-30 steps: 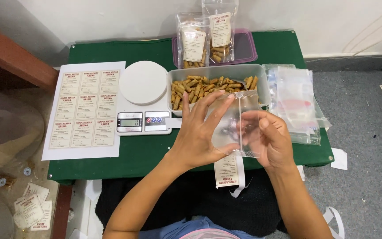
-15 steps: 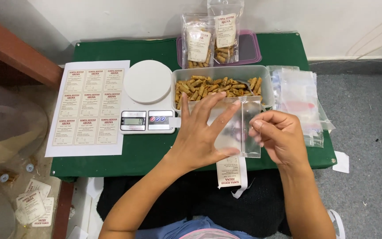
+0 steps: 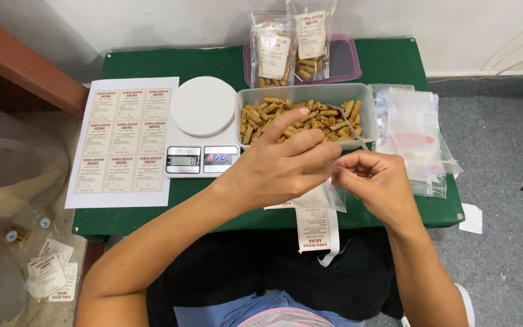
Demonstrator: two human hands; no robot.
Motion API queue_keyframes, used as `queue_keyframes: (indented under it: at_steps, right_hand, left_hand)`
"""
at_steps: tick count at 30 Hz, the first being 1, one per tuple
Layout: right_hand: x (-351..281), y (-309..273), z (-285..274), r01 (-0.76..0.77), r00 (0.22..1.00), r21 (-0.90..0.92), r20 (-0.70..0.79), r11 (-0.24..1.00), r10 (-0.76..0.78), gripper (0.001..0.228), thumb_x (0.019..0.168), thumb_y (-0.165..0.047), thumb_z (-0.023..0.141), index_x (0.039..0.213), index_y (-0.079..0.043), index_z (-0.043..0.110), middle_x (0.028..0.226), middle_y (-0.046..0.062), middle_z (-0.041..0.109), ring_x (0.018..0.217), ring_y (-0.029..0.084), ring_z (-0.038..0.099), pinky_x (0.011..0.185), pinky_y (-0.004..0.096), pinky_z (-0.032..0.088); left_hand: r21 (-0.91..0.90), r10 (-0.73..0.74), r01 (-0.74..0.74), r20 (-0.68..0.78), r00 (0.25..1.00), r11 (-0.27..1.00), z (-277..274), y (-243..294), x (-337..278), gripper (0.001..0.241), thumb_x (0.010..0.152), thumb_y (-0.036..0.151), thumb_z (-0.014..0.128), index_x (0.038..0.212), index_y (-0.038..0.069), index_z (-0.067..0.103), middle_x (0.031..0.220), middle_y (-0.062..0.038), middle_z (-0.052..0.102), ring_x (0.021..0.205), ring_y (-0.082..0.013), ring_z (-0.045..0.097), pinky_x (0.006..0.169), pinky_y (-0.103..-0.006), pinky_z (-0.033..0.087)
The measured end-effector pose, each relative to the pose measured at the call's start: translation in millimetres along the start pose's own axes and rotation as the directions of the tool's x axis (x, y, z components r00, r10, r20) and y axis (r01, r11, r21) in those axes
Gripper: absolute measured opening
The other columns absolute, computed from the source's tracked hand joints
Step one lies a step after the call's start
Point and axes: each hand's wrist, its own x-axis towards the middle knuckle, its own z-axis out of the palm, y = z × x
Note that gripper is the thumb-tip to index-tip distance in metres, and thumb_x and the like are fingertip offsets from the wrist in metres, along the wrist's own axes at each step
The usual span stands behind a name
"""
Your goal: Cutting labels and weighing snacks into plastic bags using a digital scale and a spoon.
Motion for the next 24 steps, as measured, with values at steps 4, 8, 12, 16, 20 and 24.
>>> queue_keyframes:
  at_steps: [4,8,12,16,20,24]
  right_hand:
    - [5,11,0,0.178,0.983,-0.129,-0.018,0.976,-0.182,0.002,0.083,0.001,0.079,0.085,0.001,0.077,0.051,0.005,0.055,0.051,0.003,0.045,0.042,0.021,0.04]
    - [6,6,-3,0.187,0.982,-0.352,0.082,0.917,-0.169,0.009,0.083,0.0,0.074,0.088,-0.003,0.081,0.056,0.008,0.064,0.056,0.01,0.053,0.05,0.028,0.046]
    - [7,14,3,0.223,0.974,-0.524,0.089,0.822,-0.208,0.012,0.085,-0.006,0.073,0.088,-0.01,0.083,0.059,0.009,0.068,0.056,0.02,0.065,0.054,0.033,0.05]
    - [13,14,-1,0.257,0.952,-0.627,0.033,0.735,-0.304,0.006,0.087,-0.012,0.076,0.091,-0.009,0.08,0.062,0.011,0.067,0.058,0.027,0.065,0.057,0.039,0.05]
    - [7,6,3,0.225,0.965,-0.595,0.025,0.771,-0.262,0.004,0.087,-0.007,0.075,0.085,-0.008,0.078,0.06,0.009,0.066,0.054,0.023,0.063,0.054,0.035,0.05]
    - [3,-4,-1,0.146,0.989,-0.296,0.016,0.944,-0.148,0.004,0.082,-0.003,0.073,0.079,-0.005,0.075,0.053,0.001,0.056,0.056,0.007,0.05,0.052,0.023,0.045]
  left_hand:
    - [0.019,-0.059,0.059,-0.032,0.998,0.998,24,12,-4,0.019,0.096,0.009,0.062,0.078,0.013,0.057,0.078,-0.002,0.047,0.075,-0.0241,0.049,0.083,-0.0403,0.048]
    - [-0.008,0.01,-0.009,0.039,0.999,1.0,24,12,-3,0.014,0.091,0.006,0.064,0.078,0.011,0.061,0.074,-0.004,0.046,0.065,-0.0251,0.048,0.071,-0.0393,0.042]
    - [-0.042,-0.001,0.006,0.118,0.993,0.999,24,17,-8,0.011,0.085,0.004,0.068,0.077,0.009,0.063,0.072,-0.004,0.047,0.062,-0.026,0.049,0.068,-0.0389,0.038]
    - [-0.071,0.024,-0.01,0.209,0.978,0.997,16,23,-23,0.012,0.081,0.004,0.071,0.073,0.01,0.066,0.07,-0.004,0.051,0.061,-0.0247,0.05,0.068,-0.0383,0.037]
    - [-0.074,-0.008,0.023,0.198,0.98,0.997,5,19,-26,0.01,0.082,0.007,0.073,0.076,0.011,0.065,0.071,-0.005,0.049,0.063,-0.0254,0.051,0.071,-0.0395,0.039]
    - [-0.036,-0.137,0.143,0.136,0.981,0.989,-5,19,-24,0.024,0.081,0.02,0.077,0.101,0.015,0.063,0.091,-0.003,0.047,0.081,-0.0247,0.052,0.079,-0.0389,0.043]
